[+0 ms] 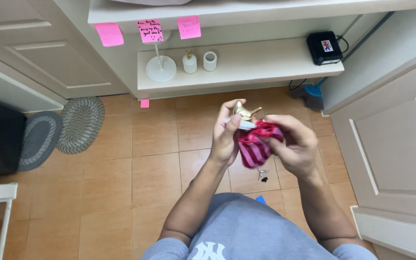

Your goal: Cleaning decorative items with a cloth and arranging them on a shelf.

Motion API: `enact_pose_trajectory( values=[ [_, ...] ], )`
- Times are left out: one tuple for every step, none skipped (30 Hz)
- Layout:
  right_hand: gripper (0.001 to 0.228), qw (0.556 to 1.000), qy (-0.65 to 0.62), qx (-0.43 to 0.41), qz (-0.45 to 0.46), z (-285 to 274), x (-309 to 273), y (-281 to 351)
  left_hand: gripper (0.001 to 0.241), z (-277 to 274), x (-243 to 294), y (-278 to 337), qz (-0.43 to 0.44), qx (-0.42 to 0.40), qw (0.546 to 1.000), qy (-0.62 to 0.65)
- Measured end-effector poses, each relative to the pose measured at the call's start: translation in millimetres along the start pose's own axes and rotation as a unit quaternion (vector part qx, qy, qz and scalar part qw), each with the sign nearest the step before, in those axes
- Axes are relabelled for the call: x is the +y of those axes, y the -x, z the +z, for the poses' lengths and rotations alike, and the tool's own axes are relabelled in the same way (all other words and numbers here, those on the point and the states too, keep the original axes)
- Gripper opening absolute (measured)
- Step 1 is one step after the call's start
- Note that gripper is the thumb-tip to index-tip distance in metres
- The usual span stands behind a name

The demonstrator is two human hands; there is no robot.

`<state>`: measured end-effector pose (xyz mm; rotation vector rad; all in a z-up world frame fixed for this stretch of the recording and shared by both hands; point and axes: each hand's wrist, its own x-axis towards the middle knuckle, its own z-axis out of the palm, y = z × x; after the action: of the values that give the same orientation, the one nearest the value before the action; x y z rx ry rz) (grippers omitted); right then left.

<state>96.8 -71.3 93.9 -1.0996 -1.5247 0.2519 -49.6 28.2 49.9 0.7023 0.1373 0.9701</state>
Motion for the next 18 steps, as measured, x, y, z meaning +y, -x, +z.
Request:
enact_pose_trajectory(
  values=[
    [0.04,1.0,0.002,0.004,0.0,0.5,3.8,-4.8,0.039,-8.4,4.7,-5.6,-0.003,-0.004,1.0,-0.001],
    [0.034,0.992,-0.085,0.091,-0.008,1.3,7.6,-9.9,0.041,-16.8,9.8,-11.5,-0.002,-0.035,0.999,0.02],
    [0.03,0.969,-0.172,0.178,-0.015,2.9,10.9,-11.0,0.044,-26.5,13.4,-13.9,-0.002,-0.065,0.997,0.041],
    [0.03,0.968,-0.17,0.182,-0.014,11.8,7.4,-18.1,0.044,-28.8,15.2,-14.2,-0.007,-0.068,0.997,0.041],
    [0.03,0.969,-0.155,0.19,0.004,19.8,4.0,-27.8,0.045,-29.9,18.0,-17.5,-0.011,-0.084,0.996,0.021],
    [0.033,0.97,-0.14,0.199,0.023,27.6,0.6,-37.9,0.047,-30.9,21.0,-20.9,-0.016,-0.101,0.995,0.001],
    [0.033,0.969,-0.137,0.205,0.021,41.3,-10.5,-49.0,0.047,-27.4,26.4,-22.5,-0.02,-0.106,0.994,0.0],
    [0.035,0.992,-0.007,0.129,0.009,55.3,-21.6,-60.3,0.044,-24.2,32.0,-23.7,-0.013,-0.089,0.995,-0.041],
    [0.038,0.991,0.122,0.049,-0.003,68.5,-32.8,-72.7,0.043,-20.1,37.7,-25.4,-0.004,-0.072,0.994,-0.082],
    [0.038,0.991,0.125,0.054,-0.003,77.1,-31.8,-73.8,0.043,-21.4,40.9,-27.7,-0.007,-0.078,0.994,-0.082],
    [0.047,0.99,0.124,0.049,0.039,86.9,-30.3,-74.2,0.04,-24.1,44.1,-28.4,0.025,-0.05,0.989,-0.135],
    [0.056,0.988,0.122,0.044,0.082,97.0,-28.5,-74.5,0.039,-27.2,47.2,-29.0,0.057,-0.022,0.98,-0.187],
    [0.056,0.988,0.124,0.047,0.083,101.6,-26.8,-76.0,0.039,-31.4,49.3,-28.1,0.055,-0.024,0.98,-0.187],
    [0.049,0.985,0.133,0.054,0.097,105.8,-25.1,-77.3,0.039,-35.5,51.1,-27.2,0.079,-0.022,0.973,-0.216],
    [0.043,0.981,0.143,0.061,0.113,109.6,-23.5,-77.7,0.039,-39.4,52.0,-25.7,0.102,-0.02,0.964,-0.245],
    [0.043,0.981,0.145,0.064,0.115,109.7,-9.9,-72.0,0.039,-45.7,53.3,-26.4,0.098,-0.023,0.965,-0.244],
    [0.029,0.983,0.119,0.066,0.123,109.5,3.0,-65.5,0.041,-51.6,54.2,-26.4,0.096,-0.035,0.962,-0.254],
    [0.018,0.985,0.092,0.069,0.132,109.2,16.0,-58.5,0.043,-57.6,54.7,-26.2,0.094,-0.049,0.959,-0.264]
  ],
)
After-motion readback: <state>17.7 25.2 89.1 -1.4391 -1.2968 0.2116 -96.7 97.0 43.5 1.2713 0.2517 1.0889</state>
